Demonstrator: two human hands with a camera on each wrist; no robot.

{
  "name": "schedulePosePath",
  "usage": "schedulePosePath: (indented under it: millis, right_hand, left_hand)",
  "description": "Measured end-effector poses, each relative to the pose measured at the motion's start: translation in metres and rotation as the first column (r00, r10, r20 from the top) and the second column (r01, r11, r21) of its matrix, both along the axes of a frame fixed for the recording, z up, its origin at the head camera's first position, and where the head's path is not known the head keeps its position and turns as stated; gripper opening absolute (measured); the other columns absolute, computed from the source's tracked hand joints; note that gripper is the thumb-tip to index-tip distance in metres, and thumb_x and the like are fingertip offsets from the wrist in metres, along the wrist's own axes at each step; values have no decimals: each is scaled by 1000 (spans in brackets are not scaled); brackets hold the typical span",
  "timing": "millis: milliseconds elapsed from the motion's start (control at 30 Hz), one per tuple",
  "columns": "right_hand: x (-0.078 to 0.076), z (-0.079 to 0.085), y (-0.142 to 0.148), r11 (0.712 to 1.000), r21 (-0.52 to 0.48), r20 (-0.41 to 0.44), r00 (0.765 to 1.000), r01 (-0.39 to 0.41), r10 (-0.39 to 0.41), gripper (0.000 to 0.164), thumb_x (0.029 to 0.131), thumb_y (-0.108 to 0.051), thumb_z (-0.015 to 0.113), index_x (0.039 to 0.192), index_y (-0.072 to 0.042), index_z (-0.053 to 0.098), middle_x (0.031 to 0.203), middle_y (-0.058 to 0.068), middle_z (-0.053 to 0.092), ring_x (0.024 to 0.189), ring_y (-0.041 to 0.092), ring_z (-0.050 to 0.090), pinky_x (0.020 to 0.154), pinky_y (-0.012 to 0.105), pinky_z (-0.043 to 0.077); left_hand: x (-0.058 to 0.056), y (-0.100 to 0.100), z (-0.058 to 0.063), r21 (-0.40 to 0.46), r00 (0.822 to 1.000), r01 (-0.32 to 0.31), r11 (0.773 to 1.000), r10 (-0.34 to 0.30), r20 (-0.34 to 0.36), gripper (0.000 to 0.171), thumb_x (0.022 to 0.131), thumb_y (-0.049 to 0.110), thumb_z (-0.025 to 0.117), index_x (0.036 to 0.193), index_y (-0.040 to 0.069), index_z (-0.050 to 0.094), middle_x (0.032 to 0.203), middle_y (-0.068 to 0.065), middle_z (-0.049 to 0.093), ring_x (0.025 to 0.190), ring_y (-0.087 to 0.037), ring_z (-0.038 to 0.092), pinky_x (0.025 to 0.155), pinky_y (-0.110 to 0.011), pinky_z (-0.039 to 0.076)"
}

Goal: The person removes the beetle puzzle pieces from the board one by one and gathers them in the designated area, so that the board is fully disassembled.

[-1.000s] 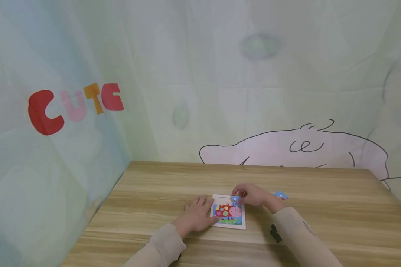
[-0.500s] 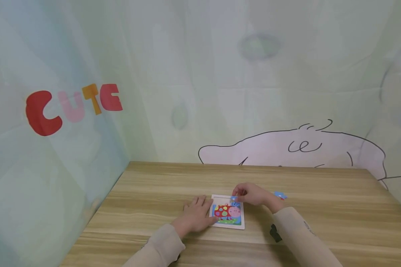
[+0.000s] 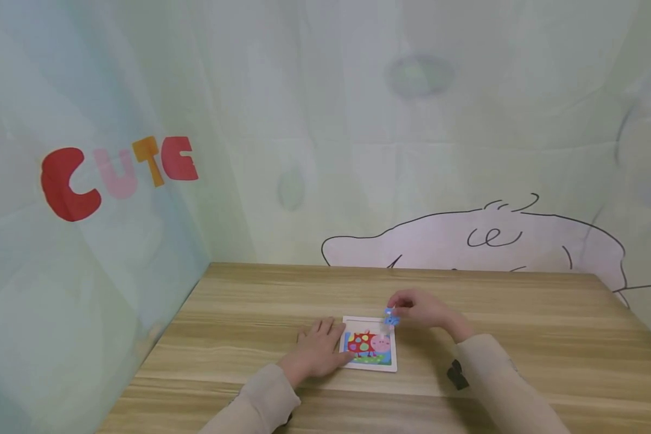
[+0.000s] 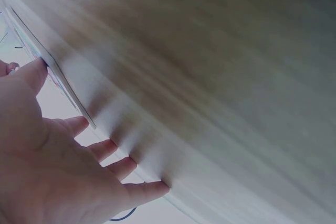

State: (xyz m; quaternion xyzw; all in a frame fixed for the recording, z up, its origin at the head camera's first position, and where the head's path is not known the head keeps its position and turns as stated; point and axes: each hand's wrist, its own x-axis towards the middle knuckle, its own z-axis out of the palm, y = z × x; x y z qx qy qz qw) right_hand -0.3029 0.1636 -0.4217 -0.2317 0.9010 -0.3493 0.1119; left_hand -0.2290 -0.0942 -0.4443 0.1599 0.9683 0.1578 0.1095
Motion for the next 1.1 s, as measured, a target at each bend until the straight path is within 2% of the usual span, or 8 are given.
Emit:
schedulePosePath:
  millis: [300,400,467,533,667,767,1100]
  right_hand:
    - [0,8,32,999,-21,15,999,44,-44,11,94,-12,59,101,-7,65,92,1,63,85,16,56,74,30,48]
    - [2,11,45,998,-21,29,997,67,-66,14,95,-13,59,105,-5,65,95,4,62,84,20,56,65,29,48]
    - [2,12,54,997,-17,32,997,77,-76,16,95,-14,58,107,-4,64,96,5,62,83,21,57,64,30,48]
    - [2,12,63,996,-3,25,996,88,-88,17,95,-15,59,107,-4,64,97,5,63,84,22,58,66,33,49]
    - [3,12,83,994,23,-10,995,103,-103,20,95,-19,59,108,-4,64,103,5,66,95,21,59,84,42,49]
    - [4,13,98,993,21,-10,993,118,-118,23,95,-21,60,109,-2,64,106,8,66,101,25,59,87,48,49]
    - [6,9,137,979,58,5,981,195,-195,27,94,-23,62,109,0,64,105,10,66,95,23,58,75,37,50]
  left_hand:
    - [0,-2,-2,-4,1000,6,1000,-6,-7,70,92,53,55,146,11,41,153,-17,31,141,-42,24,107,-71,18]
    - [0,-2,-2,1,1000,6,1000,-6,-2,70,92,53,55,147,11,40,153,-17,31,142,-42,24,107,-71,18]
    - [0,-2,-3,2,1000,6,1000,-6,1,71,92,53,55,147,11,40,153,-17,31,142,-42,24,107,-71,17]
    - [0,-2,-2,1,1000,5,1000,-5,2,71,92,53,55,147,11,40,153,-17,31,142,-42,24,107,-70,17]
    - [0,-2,-2,-4,1000,6,1000,-6,2,71,92,53,54,147,11,40,153,-17,31,142,-42,24,107,-70,17]
    - [0,-1,-2,-6,1000,10,1000,-10,-5,71,92,53,54,147,11,40,153,-18,31,141,-42,24,107,-70,18]
    - [1,0,0,-9,1000,10,1000,-10,0,70,92,53,54,147,10,40,153,-18,31,141,-42,24,107,-70,18]
